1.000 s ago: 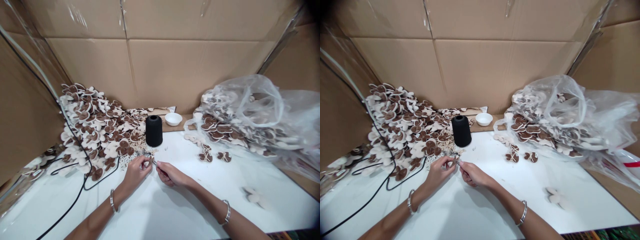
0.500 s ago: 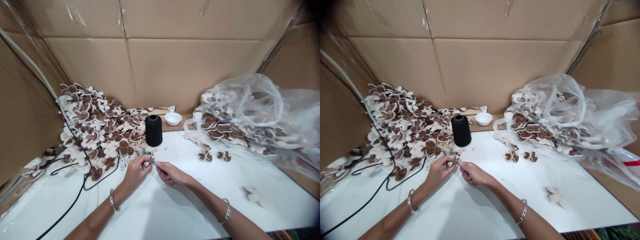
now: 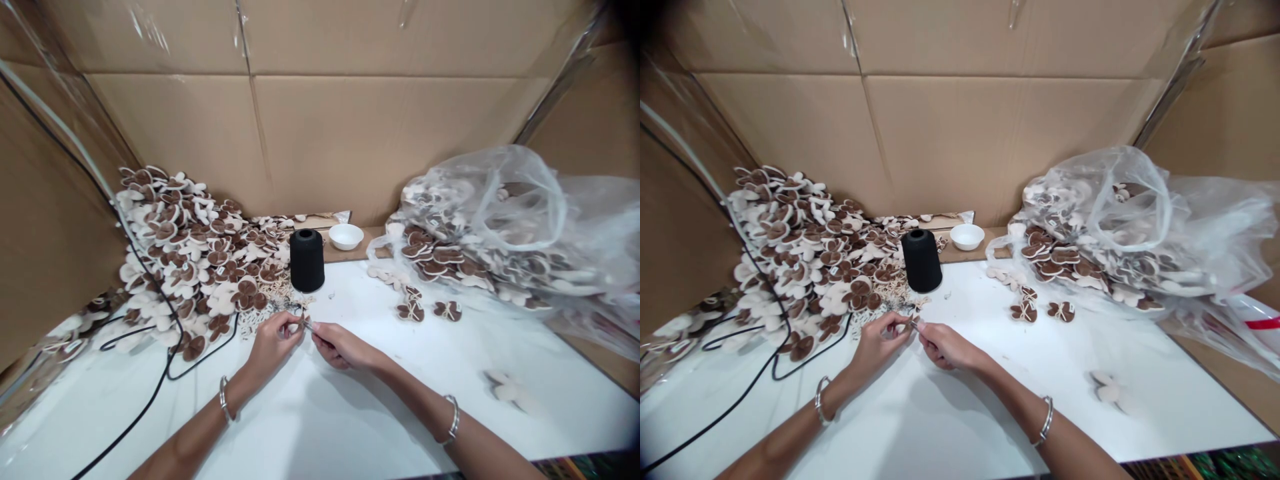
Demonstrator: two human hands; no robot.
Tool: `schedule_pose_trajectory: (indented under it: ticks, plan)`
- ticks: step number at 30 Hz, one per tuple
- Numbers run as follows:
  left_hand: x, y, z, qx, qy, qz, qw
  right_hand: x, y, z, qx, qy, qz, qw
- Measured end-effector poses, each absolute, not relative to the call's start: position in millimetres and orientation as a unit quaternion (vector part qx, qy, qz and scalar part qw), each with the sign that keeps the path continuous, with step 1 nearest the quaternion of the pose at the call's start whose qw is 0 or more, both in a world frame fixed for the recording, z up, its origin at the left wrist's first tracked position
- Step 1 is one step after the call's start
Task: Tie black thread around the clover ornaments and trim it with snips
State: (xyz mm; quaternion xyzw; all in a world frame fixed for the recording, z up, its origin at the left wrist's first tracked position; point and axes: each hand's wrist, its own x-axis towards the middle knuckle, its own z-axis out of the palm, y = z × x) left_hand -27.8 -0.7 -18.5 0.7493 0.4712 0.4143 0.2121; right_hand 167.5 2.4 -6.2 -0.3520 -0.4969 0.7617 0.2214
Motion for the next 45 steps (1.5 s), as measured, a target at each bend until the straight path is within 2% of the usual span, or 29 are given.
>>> schedule_pose_trajectory:
  ticks: [21,27,36,45]
  plan:
    - [-17.3,-2.6,-9.9,0.658,0.513,0.454,0.313,156.0,-6.6,-18.4,-0.348,-0.484,0.735,0.324]
    - [-16.7,-2.1,-10.0,0.673,0.504,0.452,0.297,156.1,-7.8,-16.4,-0.347,-0.483,0.734,0.328]
    - [-21.1,-3.7,-10.4,0.732,0.479,0.436,0.210,157.1,-4.8,-15.7,-0.347,-0.489,0.737,0.312]
    - [-17.2,-5.0,-6.7,0.724,0.477,0.443,0.228,157.2,-6.8,-16.4,-0.340,-0.491,0.735,0.322]
